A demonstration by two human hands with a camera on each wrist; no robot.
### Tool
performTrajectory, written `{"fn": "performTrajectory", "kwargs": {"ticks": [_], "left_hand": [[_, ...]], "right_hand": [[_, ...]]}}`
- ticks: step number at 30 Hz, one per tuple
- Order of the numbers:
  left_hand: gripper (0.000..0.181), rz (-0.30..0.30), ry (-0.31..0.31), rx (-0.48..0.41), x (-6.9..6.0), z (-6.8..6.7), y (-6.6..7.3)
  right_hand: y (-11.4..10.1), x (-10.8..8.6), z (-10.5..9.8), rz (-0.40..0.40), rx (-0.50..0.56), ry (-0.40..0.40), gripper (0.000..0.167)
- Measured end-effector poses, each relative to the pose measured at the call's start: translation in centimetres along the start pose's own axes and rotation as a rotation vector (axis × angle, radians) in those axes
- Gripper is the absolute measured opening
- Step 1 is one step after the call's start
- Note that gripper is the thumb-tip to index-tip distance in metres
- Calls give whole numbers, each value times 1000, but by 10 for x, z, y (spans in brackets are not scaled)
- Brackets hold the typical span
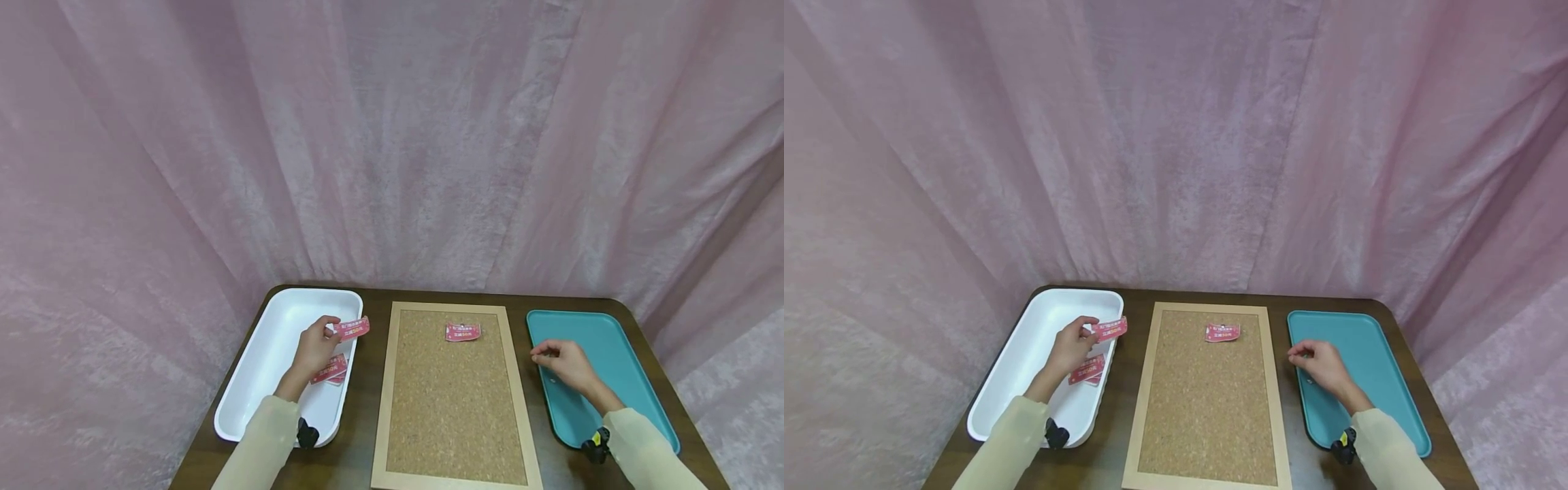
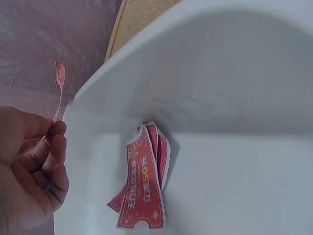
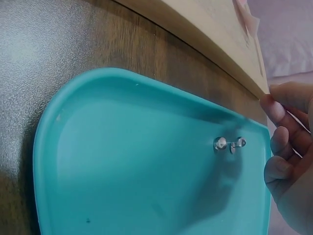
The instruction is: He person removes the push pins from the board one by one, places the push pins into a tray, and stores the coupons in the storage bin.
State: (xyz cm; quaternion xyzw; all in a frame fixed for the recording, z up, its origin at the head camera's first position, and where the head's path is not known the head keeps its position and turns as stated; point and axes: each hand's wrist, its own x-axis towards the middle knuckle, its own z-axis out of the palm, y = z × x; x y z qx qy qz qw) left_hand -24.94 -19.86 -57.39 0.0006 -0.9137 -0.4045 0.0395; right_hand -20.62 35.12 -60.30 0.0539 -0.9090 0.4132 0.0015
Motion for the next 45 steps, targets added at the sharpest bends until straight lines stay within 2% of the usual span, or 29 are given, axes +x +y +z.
{"fn": "performTrajectory", "kwargs": {"ticks": [13,18,22,28,39,45], "left_hand": [[36,-49,2,-4,-3,-13,-16],[37,-89,-9,-4,-3,-17,-22],[38,-125,-24,-37,-5,-19,-24],[38,-159,-43,-42,-6,-20,-29],[37,-138,-70,51,-10,-25,-36],[36,-140,-115,118,-13,-24,-40]], "right_hand": [[5,-1,-1,-3,4,28,9],[10,-4,-2,1,-25,48,7],[16,-6,-5,14,-50,59,7],[20,-10,-8,-7,-72,73,5],[28,-17,-7,36,-84,41,4],[31,-20,-6,57,-112,4,6]]}}
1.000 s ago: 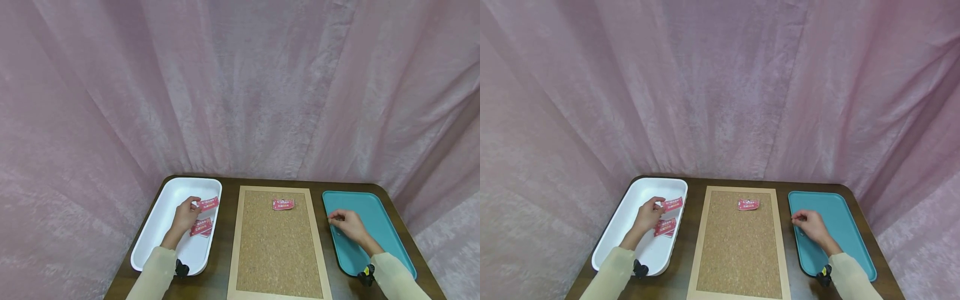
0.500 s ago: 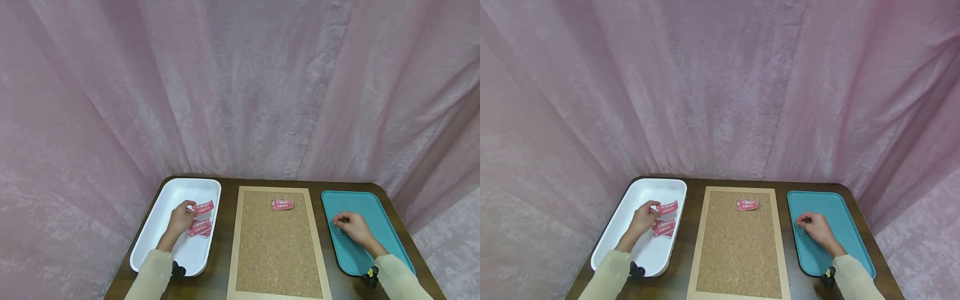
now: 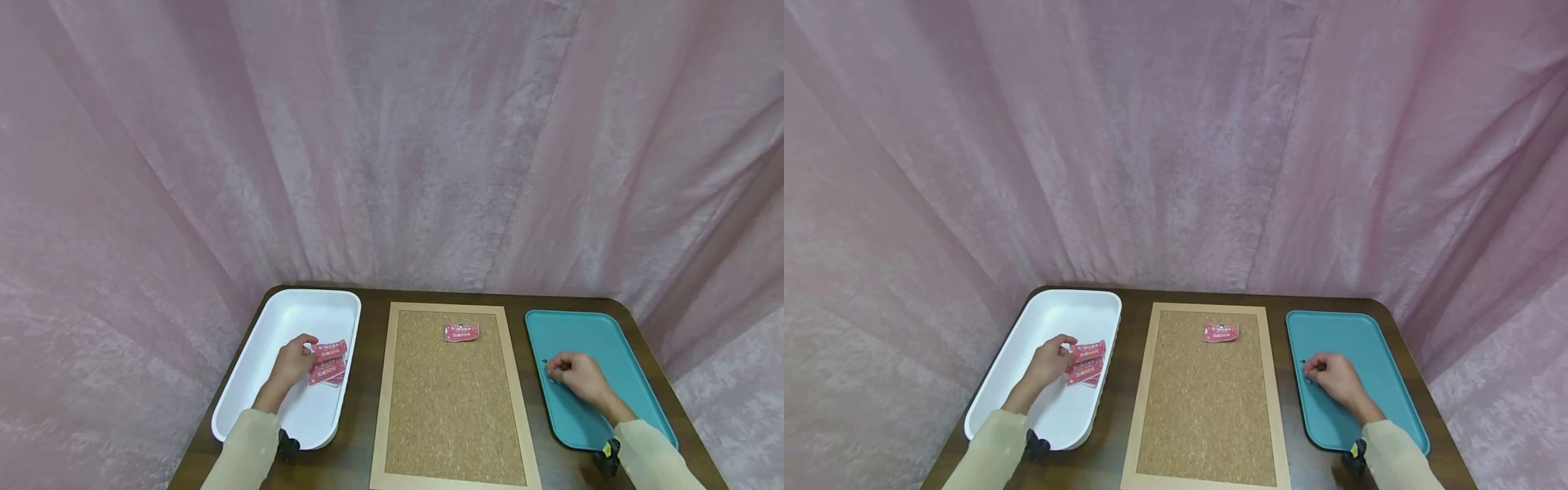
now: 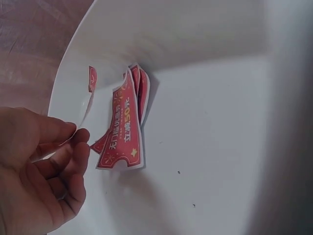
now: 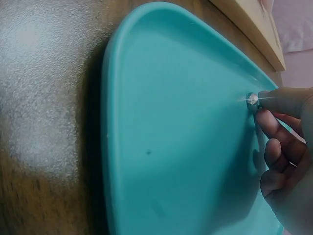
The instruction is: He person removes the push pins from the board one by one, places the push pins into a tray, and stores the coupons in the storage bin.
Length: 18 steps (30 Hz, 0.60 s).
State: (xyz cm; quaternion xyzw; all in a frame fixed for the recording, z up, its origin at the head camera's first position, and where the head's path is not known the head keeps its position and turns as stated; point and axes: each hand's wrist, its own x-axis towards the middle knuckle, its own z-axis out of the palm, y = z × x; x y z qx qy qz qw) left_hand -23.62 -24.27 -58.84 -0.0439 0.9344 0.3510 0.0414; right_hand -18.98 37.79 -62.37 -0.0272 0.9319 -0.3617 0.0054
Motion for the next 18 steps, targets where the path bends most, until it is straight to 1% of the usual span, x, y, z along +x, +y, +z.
{"fn": "performTrajectory", "kwargs": {"ticks": [4,8,11,14,16,18], "left_hand": [[37,-14,-41,22,-2,0,1],[36,-6,-61,48,-4,0,1],[35,17,-29,70,-5,0,1],[36,58,31,74,-4,-2,3],[35,86,63,68,-2,-3,6],[35,98,83,55,1,-4,9]], "right_hand": [[2,-1,1,5,-4,-11,6],[2,-2,0,-3,0,-12,6],[3,-2,1,-6,0,-11,6],[4,-2,0,-7,-4,-5,6],[4,-2,-1,-11,-8,4,6],[3,-2,-2,-12,-9,13,6]]}}
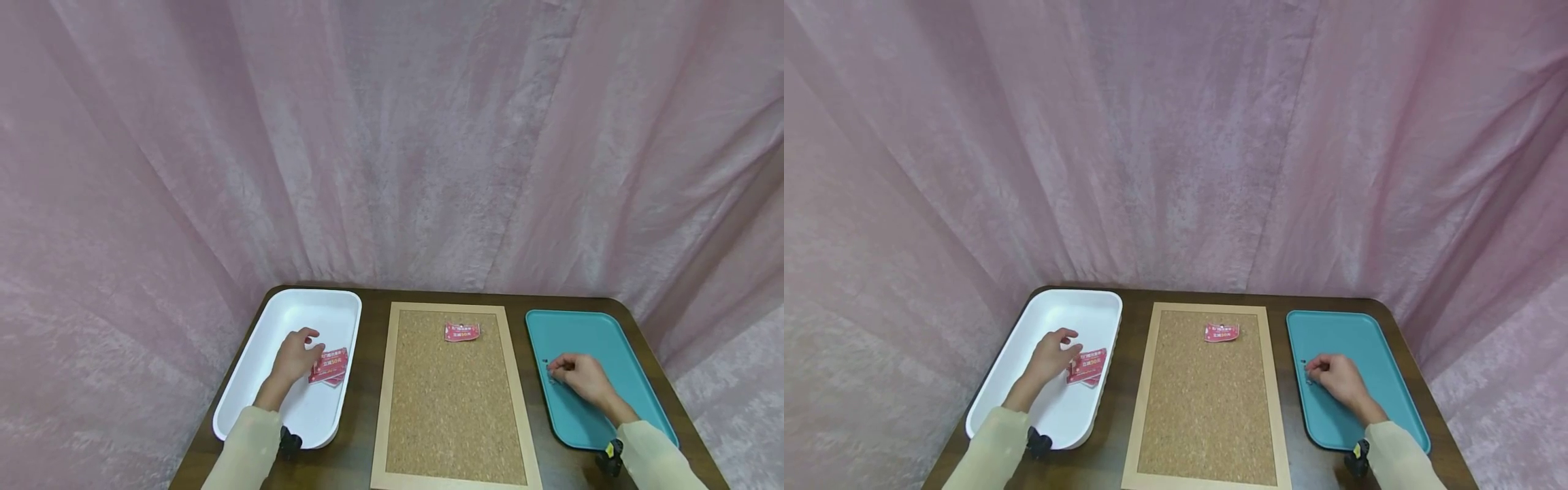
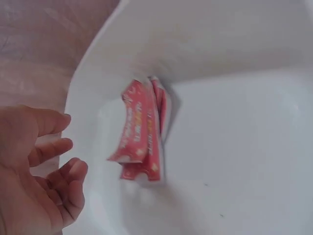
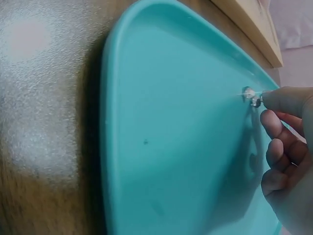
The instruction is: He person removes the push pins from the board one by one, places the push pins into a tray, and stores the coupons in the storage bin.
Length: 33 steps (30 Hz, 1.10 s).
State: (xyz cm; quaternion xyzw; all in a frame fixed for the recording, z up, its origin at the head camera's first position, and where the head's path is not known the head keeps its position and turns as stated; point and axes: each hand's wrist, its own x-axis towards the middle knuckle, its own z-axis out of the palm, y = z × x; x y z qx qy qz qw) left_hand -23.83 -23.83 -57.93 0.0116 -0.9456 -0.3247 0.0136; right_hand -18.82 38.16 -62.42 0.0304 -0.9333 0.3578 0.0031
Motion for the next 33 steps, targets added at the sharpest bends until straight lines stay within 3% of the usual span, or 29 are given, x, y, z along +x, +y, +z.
{"fn": "performTrajectory", "kwargs": {"ticks": [7,14,33], "left_hand": [[33,11,66,-86,9,0,22],[30,39,95,-140,16,11,48],[25,139,46,-275,22,51,110]], "right_hand": [[-9,5,-4,-7,11,45,5],[-21,12,0,-13,20,69,6],[-61,40,27,-49,115,58,8]]}}
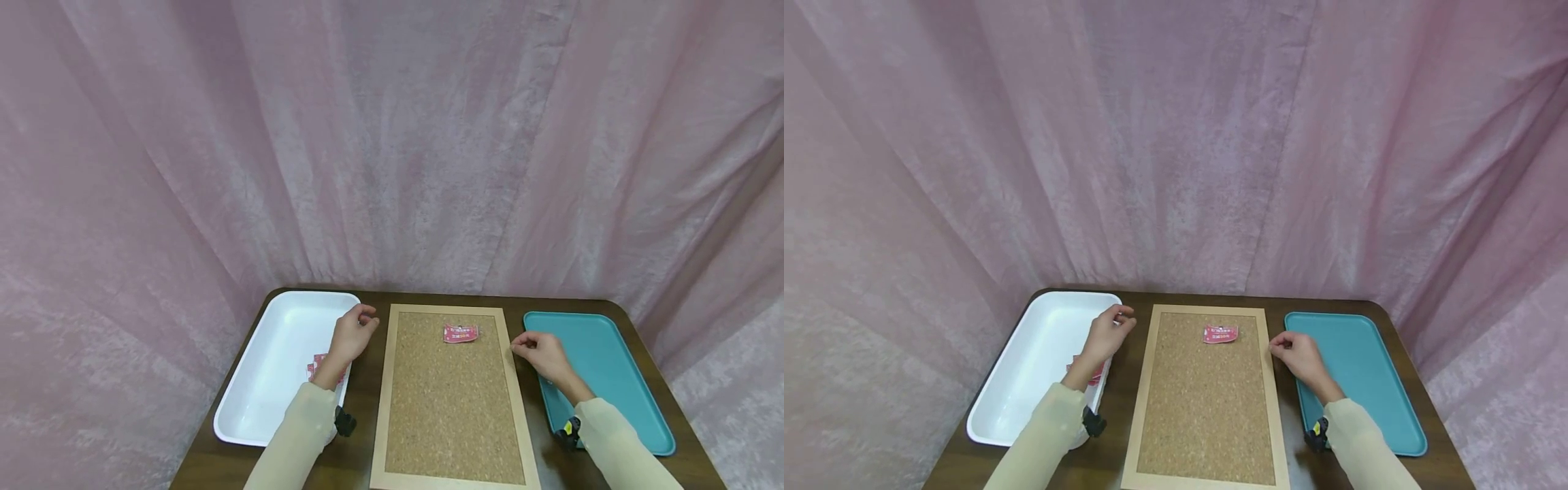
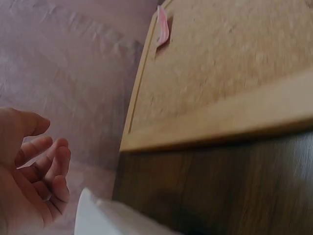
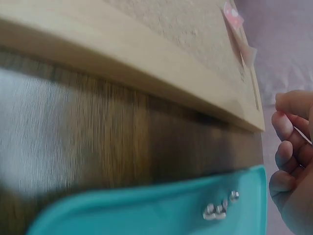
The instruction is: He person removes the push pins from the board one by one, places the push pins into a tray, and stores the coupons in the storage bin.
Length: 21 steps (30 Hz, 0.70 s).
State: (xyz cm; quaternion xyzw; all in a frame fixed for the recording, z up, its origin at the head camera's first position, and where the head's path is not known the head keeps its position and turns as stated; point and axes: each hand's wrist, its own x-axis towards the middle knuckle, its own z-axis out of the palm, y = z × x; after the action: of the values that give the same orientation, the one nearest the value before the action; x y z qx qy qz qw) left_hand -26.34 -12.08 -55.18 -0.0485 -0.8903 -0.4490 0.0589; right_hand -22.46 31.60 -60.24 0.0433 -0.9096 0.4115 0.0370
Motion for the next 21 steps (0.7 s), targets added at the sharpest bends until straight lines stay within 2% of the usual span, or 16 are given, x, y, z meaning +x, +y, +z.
{"fn": "performTrajectory", "kwargs": {"ticks": [5,11,16,21], "left_hand": [[23,3,-31,-33,-1,18,7],[23,4,-53,-58,-9,34,5],[25,-1,-65,-35,-13,46,4],[23,32,-53,-14,-14,55,8]], "right_hand": [[-6,7,10,-11,21,17,5],[-10,10,18,-17,28,13,5],[-11,11,20,-30,35,23,5],[-14,13,21,-37,26,27,6]]}}
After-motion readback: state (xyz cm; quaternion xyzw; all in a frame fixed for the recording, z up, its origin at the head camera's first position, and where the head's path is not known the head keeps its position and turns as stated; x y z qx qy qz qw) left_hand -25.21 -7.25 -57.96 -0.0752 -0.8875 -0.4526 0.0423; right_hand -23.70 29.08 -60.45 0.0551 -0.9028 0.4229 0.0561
